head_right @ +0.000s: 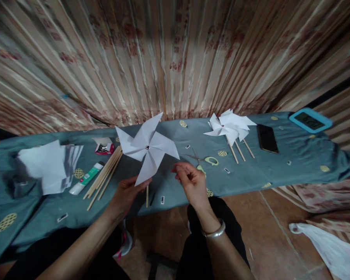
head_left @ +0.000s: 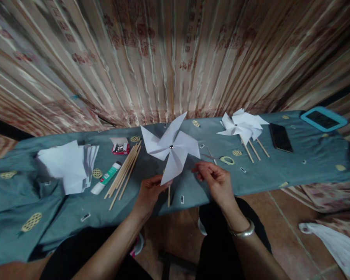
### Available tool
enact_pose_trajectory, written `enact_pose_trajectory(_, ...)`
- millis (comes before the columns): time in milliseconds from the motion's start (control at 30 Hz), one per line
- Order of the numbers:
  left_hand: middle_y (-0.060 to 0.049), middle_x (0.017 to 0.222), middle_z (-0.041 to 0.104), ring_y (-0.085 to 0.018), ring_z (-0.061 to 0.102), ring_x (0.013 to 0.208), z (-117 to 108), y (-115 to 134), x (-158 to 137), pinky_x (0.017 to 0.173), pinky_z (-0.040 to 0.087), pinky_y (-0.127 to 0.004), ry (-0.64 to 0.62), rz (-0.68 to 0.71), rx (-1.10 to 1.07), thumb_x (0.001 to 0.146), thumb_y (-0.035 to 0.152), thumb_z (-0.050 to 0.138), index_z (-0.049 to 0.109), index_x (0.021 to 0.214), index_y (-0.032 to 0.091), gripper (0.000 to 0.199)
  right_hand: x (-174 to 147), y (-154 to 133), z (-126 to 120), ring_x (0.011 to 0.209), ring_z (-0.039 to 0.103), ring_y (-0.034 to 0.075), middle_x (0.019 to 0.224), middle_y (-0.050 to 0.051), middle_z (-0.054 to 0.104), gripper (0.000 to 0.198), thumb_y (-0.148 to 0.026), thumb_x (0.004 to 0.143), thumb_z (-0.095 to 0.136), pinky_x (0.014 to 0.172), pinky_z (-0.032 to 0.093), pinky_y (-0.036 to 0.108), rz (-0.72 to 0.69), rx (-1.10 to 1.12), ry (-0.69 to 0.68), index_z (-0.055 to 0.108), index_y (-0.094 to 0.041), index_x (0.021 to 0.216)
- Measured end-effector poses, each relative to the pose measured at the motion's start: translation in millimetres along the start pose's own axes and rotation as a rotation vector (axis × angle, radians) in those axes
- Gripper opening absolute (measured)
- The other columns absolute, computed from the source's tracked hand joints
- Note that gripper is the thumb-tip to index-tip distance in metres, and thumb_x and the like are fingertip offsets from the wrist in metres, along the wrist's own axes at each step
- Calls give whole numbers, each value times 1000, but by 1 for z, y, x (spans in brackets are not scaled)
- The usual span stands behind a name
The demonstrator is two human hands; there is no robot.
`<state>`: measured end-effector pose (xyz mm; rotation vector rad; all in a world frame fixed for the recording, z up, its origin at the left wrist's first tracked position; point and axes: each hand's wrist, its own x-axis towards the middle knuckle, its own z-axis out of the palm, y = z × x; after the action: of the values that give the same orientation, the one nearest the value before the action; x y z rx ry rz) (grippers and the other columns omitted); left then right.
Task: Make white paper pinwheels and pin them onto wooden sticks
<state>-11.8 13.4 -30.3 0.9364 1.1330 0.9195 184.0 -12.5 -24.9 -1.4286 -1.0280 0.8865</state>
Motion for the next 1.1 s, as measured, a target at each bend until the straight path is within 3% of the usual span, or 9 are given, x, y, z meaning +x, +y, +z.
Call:
enact_pose_trajectory(133,2,54,56,-10,41,55,2,1,0,56,31,-24,-17,1,3,55,37,89,75,59,16,26,7,-3,-9,86,70,19,100,8,76,28,-40,82,68,77,57,34,-117,-50,224,70,-20,102)
enact_pose_trajectory(200,2,55,57,-9,39,55,3,0,0,55,30,-24,-30,1,5,54,38,89,75,62,16,27,10,-3,-10,98,68,21,114,10,73,35,-38,82,68,85,56,37,-159,-109,223,68,-21,113)
enact_pose_trajectory(267,2,56,57,-9,38,54,4,-2,0,55,29,-24,-51,-4,12,55,39,88,76,64,16,27,12,-4,-10,98,68,20,118,11,71,40,-37,83,68,86,55,38,-164,-146,163,65,-21,119)
enact_pose_trajectory(400,2,54,55,-10,42,56,4,-3,-1,57,31,-24,-82,-6,20,62,40,85,74,61,17,26,15,-4,-8,96,69,21,111,10,74,40,-37,82,68,88,54,40,-130,-120,92,66,-20,119)
enact_pose_trajectory(533,-1,61,63,-12,50,61,5,-2,-2,60,36,-25,-61,-15,-15,64,37,83,73,57,17,24,14,-4,-7,92,69,20,101,7,75,36,-37,81,70,88,53,39,-85,-59,85,68,-19,113)
enact_pose_trajectory(733,-3,65,68,-10,48,55,6,-5,1,55,37,-24,-42,-14,-71,59,34,85,79,72,15,24,9,-6,-2,73,68,17,77,1,73,32,-40,72,77,73,54,33,-1,86,86,72,-21,98)
enact_pose_trajectory(967,0,56,63,-7,46,51,8,-3,2,52,36,-22,-23,-25,-61,58,35,86,80,74,15,26,4,-10,9,52,57,11,56,-3,65,28,-45,65,82,52,46,24,126,223,-33,72,-21,73)
enact_pose_trajectory(1100,1,52,60,-7,45,49,10,-3,2,51,35,-22,-16,-35,-72,58,33,85,80,76,15,26,2,-13,13,49,55,10,54,-2,64,30,-46,63,84,49,43,23,201,290,-84,71,-20,67)
